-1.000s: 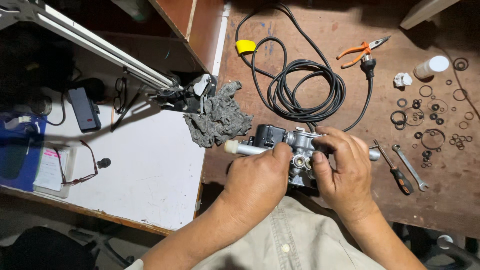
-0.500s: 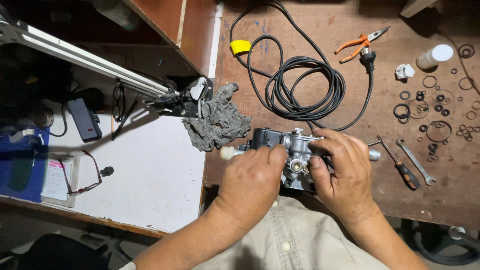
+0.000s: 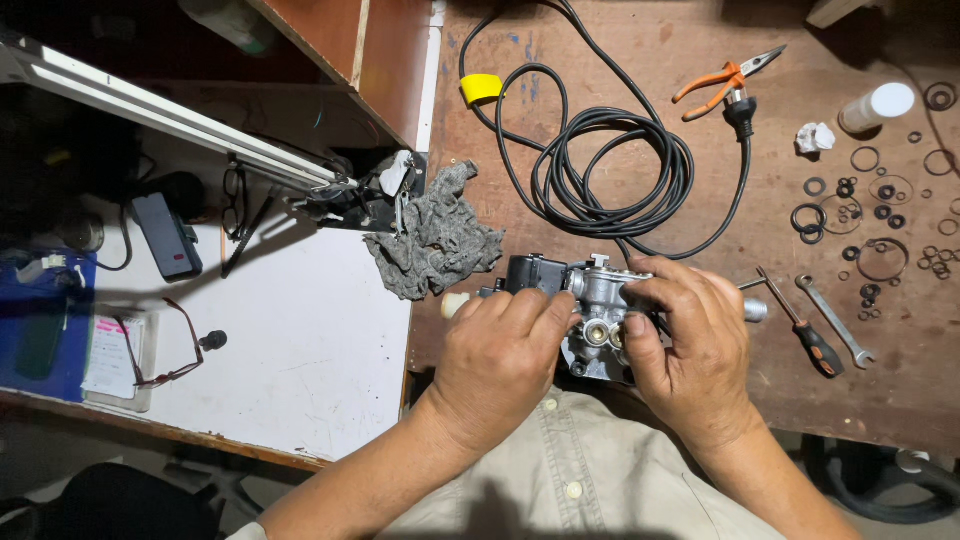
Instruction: The person assembles a mechanical component, likely a carburetor, on a workbench. They use an Allen wrench to tighten screws and adjust parts, then insert a small metal pin into the assembly. The person rotates the component to access different sides and continues tightening with the wrench.
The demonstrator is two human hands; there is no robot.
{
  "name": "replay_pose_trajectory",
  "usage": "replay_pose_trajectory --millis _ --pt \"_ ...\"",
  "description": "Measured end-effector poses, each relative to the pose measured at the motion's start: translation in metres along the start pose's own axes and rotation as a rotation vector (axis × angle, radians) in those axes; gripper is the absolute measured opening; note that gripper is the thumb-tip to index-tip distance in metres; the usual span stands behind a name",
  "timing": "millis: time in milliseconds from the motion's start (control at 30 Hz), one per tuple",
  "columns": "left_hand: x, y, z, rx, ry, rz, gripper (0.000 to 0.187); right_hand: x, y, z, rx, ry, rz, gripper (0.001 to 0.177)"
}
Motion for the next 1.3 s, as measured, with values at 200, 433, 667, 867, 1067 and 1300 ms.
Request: replay_pose_trajectory --millis 200,433,667,867,1067,1300 --pt "0.007 -0.017 -0.039 -0.180 0.141 -0.098 0.011 -0.002 0.000 0.000 -0.019 0.008 0.012 0.041" --pt "-0.021 -0.041 -0.120 0.186 0.872 -0.687 0.019 -0.005 0.003 0.003 -0.021 0.034 0.019 0.044" --pt "-0.094 -0.069 -0.092 0.394 1.315 -0.589 0.014 -0.006 0.005 0.003 -0.019 0.041 0.030 0.048" --pt "-0.094 -0.074 -0.082 0.325 1.417 -0.663 0.037 -0.006 0.006 0.003 -0.026 0.032 0.034 0.049" --pt "-0.107 -0.065 -0.078 0.550 1.666 -0.694 0.026 -0.006 0.005 0.002 -0.021 0.021 0.033 0.051" --pt "-0.046 -0.048 -0.079 0.779 1.909 -0.255 0.021 0.011 -0.003 -0.016 -0.060 -0.067 -0.023 0.055"
Point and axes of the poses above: each hand's wrist, its own y-axis away from the middle knuckle, its own x-axis out of the back of the hand, z = x × y, the point moved 5 cm from there along -y, towards the middle knuckle, and after that the axes turned 11 degrees about -z, right-handed, at the moved point
